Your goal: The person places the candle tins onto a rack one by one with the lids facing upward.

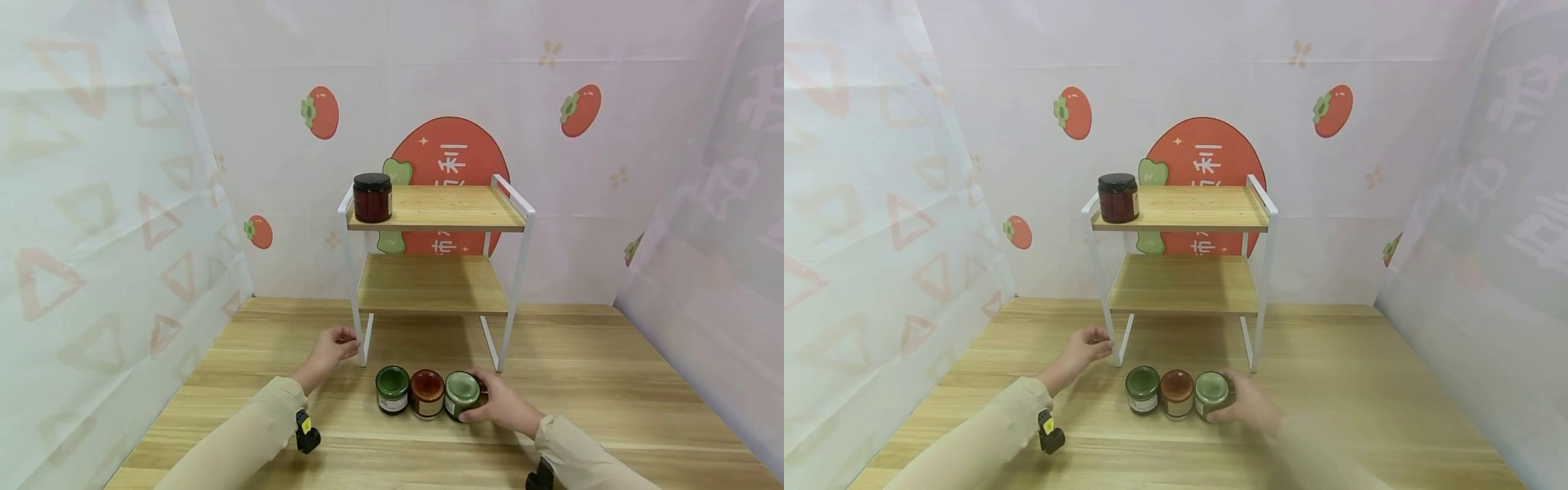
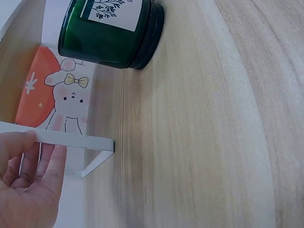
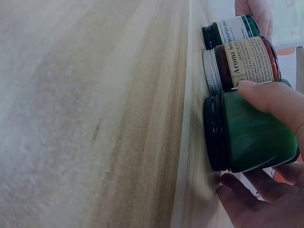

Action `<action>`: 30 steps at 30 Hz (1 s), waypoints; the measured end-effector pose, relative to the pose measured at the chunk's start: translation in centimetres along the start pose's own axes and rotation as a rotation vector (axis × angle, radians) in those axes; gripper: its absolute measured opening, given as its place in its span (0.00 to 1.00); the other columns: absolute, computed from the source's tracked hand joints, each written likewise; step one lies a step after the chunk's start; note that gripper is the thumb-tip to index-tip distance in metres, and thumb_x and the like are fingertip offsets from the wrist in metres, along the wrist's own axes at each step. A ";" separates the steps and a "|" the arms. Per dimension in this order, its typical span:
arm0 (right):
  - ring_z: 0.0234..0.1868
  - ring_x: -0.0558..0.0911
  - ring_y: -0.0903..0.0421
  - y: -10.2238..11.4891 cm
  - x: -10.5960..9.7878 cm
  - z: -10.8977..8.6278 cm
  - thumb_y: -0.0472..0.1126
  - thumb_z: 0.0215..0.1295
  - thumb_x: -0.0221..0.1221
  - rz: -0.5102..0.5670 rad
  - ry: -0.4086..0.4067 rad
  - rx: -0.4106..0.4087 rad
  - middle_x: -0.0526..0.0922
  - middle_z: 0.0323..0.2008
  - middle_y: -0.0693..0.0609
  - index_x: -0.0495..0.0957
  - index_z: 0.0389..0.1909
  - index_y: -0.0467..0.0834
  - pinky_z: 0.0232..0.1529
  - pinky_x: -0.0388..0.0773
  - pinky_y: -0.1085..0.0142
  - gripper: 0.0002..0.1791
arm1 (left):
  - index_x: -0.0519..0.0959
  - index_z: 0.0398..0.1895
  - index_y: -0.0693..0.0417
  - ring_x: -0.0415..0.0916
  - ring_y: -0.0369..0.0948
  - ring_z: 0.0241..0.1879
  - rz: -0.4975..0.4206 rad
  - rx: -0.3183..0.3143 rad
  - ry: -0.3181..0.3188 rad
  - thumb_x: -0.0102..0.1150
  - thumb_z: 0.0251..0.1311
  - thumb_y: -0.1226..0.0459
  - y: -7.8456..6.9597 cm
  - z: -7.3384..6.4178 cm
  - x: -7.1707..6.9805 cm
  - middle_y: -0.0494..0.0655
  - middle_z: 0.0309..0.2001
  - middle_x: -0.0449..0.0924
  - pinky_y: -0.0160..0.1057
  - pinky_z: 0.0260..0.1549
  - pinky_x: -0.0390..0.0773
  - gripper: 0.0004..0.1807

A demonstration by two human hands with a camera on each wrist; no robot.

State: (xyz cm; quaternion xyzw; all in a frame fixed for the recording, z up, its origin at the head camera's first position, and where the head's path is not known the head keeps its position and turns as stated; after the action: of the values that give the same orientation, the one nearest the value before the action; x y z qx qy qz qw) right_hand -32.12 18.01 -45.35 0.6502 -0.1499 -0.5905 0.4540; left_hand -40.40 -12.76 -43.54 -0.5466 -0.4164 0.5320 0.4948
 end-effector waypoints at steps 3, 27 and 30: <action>0.51 0.78 0.48 -0.1 0.1 0.1 0.43 0.43 0.76 -0.008 0.000 0.005 0.79 0.49 0.47 0.70 0.58 0.34 0.54 0.76 0.59 0.41 | 0.74 0.40 0.72 0.78 0.50 0.44 -0.002 -0.001 -0.002 0.56 0.60 0.78 0.2 0.1 0.0 0.58 0.39 0.76 0.38 0.45 0.85 0.06; 0.51 0.80 0.45 0.3 -1.1 -0.2 0.42 0.43 0.76 -0.023 -0.047 0.069 0.80 0.48 0.44 0.67 0.57 0.29 0.53 0.79 0.54 0.42 | 0.74 0.41 0.72 0.78 0.52 0.45 -0.009 0.005 0.003 0.55 0.61 0.78 0.0 -0.1 0.1 0.56 0.39 0.76 0.38 0.45 0.85 0.06; 0.51 0.79 0.45 0.9 -1.9 -0.3 0.41 0.43 0.76 0.006 -0.092 0.068 0.79 0.49 0.42 0.66 0.58 0.28 0.53 0.79 0.56 0.43 | 0.74 0.41 0.72 0.78 0.49 0.43 -0.001 0.015 0.002 0.55 0.61 0.78 0.0 0.0 0.0 0.56 0.39 0.76 0.38 0.45 0.85 0.07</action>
State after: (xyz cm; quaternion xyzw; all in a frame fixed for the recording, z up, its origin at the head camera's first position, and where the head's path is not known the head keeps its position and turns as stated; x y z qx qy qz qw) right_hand -32.08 19.03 -43.46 0.6370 -0.1927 -0.6130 0.4259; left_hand -40.39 -12.79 -43.57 -0.5432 -0.4120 0.5343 0.4997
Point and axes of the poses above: each hand's wrist, its own z-axis towards the middle knuckle, its own x-axis out of the palm, y = z × x, the point moved 8 cm from there along z, towards the middle knuckle
